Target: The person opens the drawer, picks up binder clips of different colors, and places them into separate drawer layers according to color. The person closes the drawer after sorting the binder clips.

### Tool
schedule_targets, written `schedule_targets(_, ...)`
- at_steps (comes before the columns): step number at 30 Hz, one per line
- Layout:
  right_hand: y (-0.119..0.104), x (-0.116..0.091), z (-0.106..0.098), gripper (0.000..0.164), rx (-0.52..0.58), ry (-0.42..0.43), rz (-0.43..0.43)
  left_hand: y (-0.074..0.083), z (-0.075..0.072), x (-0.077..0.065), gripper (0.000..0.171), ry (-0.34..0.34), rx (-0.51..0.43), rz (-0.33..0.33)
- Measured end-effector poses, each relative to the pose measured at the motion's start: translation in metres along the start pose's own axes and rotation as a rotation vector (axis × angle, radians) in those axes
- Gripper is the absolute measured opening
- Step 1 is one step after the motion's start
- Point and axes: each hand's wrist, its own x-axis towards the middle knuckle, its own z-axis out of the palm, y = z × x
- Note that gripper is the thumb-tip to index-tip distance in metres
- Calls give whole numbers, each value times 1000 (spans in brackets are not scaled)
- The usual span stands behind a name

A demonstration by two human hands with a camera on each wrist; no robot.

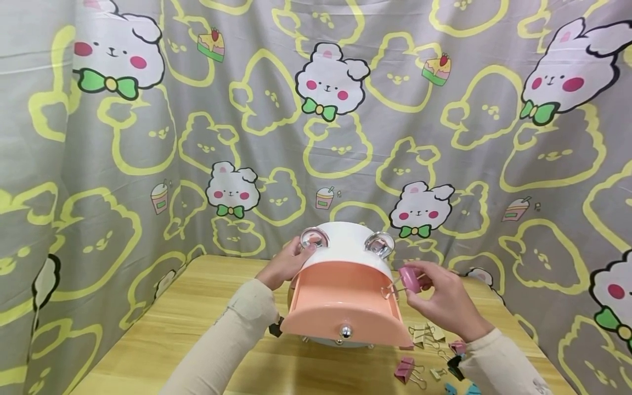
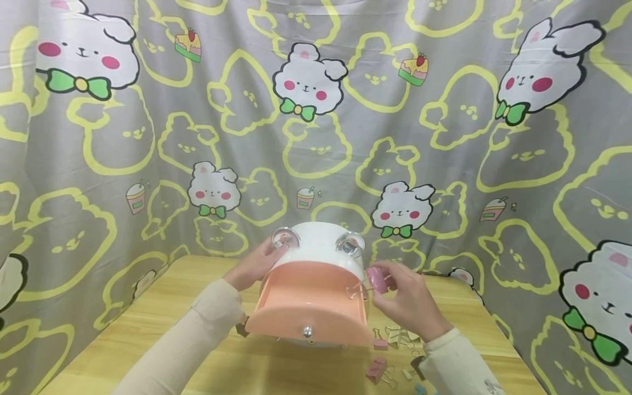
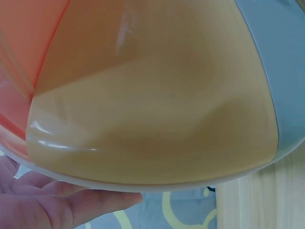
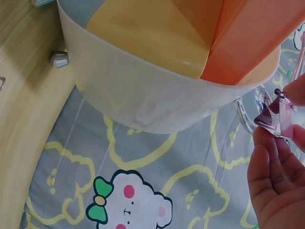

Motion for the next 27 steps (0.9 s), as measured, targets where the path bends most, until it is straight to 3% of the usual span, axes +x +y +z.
schedule_targets(27, -10, 10, 14, 48, 58, -16, -46, 2, 1, -2, 42, 7, -17, -3)
